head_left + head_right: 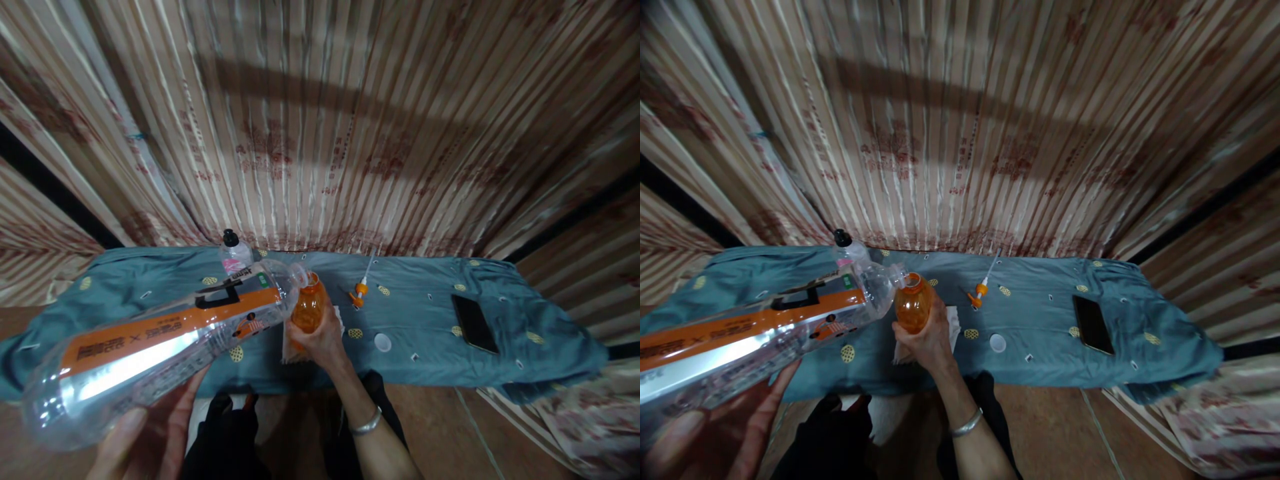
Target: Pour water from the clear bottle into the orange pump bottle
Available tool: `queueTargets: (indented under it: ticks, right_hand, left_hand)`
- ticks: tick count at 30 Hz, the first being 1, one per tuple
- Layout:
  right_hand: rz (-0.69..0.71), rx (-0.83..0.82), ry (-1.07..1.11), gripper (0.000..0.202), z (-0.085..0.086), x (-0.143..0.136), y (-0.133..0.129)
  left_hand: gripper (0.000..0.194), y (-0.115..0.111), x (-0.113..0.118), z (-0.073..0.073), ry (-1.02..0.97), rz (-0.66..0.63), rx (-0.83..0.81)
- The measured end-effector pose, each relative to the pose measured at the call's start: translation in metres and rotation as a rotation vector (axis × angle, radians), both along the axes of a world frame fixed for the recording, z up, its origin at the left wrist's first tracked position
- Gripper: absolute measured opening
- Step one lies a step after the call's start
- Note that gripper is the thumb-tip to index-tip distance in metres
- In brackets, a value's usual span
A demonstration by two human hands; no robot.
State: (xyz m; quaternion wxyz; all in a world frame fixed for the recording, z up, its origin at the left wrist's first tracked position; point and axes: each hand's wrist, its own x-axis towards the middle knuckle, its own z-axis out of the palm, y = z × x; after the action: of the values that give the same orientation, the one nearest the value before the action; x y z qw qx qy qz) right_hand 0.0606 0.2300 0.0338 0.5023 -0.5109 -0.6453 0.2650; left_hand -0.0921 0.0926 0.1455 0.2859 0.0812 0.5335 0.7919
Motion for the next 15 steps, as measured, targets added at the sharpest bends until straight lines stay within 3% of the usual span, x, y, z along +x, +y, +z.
queueTargets:
  ticks: [15]
  right_hand:
    - [-0.011,0.042,-0.016,0.083,-0.0025,0.0002,0.0009]
  left_hand:
    - [0.048,0.0004,0.0015,0.0004,0.005,0.008,0.025]
